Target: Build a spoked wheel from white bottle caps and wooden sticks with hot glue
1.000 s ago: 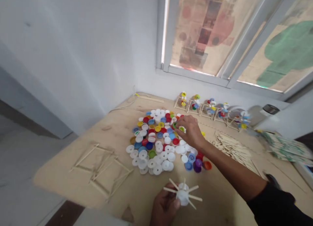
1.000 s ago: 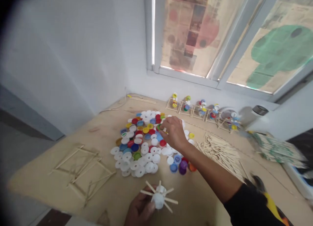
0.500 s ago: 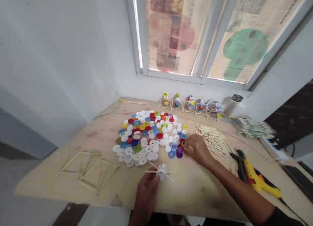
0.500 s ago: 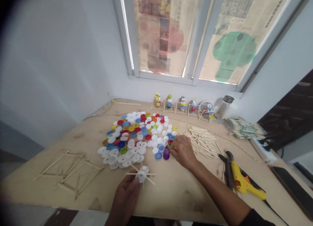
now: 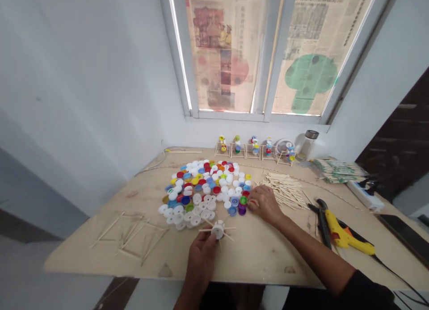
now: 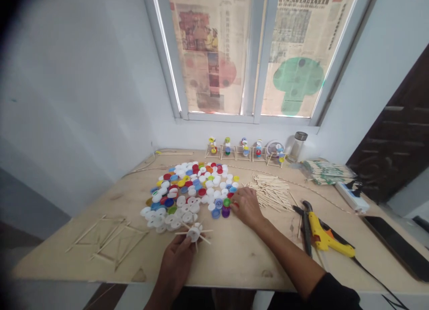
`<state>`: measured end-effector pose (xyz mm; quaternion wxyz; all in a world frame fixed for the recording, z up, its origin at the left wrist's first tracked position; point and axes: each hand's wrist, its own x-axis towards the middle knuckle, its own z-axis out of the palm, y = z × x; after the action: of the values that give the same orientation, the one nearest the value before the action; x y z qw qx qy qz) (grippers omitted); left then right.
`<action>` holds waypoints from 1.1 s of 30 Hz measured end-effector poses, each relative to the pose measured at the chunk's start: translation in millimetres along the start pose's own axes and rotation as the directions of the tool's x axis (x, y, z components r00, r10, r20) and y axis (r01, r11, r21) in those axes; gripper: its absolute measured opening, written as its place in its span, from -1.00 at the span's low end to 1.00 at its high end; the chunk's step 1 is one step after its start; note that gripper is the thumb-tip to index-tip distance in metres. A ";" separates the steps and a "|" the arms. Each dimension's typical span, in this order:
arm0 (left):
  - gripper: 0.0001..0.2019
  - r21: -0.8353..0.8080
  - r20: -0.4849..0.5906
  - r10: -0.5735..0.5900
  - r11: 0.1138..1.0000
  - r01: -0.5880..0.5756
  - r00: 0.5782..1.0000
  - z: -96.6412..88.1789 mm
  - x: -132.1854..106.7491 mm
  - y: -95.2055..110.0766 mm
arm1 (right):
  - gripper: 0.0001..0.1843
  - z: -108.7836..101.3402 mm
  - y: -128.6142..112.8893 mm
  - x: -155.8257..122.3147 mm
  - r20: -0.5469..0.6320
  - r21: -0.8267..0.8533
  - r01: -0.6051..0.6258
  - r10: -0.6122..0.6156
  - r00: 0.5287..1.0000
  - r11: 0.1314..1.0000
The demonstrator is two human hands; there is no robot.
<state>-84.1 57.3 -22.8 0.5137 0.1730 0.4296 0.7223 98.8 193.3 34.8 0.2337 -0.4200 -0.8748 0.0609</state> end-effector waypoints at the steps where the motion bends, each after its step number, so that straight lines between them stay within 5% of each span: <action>1: -0.61 0.001 0.003 0.001 1.000 -0.001 1.000 0.0 0.5 -0.3 | -0.94 -1.4 0.2 -3.7 -0.011 0.016 -0.010 0.010 1.000 1.000; 11: -0.65 0.013 0.002 -0.021 1.000 0.020 1.000 -0.9 1.7 -0.4 | -0.82 -1.9 -13.7 -51.3 -0.091 0.243 -0.079 0.103 0.990 0.967; 20: -0.67 -0.007 0.001 -0.044 0.999 0.044 0.999 1.8 1.8 1.5 | -0.84 26.5 -47.8 -96.4 -0.109 0.480 -0.103 0.176 0.978 0.871; 33: -0.63 -0.015 0.026 -0.011 1.000 0.011 1.000 1.8 -0.3 -0.2 | -0.83 42.1 -51.8 -111.5 -0.149 0.589 -0.111 0.243 0.959 0.800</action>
<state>-82.6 57.9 -21.9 0.5245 0.1763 0.4183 0.7203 102.9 78.9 -26.6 0.4367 -0.4142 -0.7412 0.2973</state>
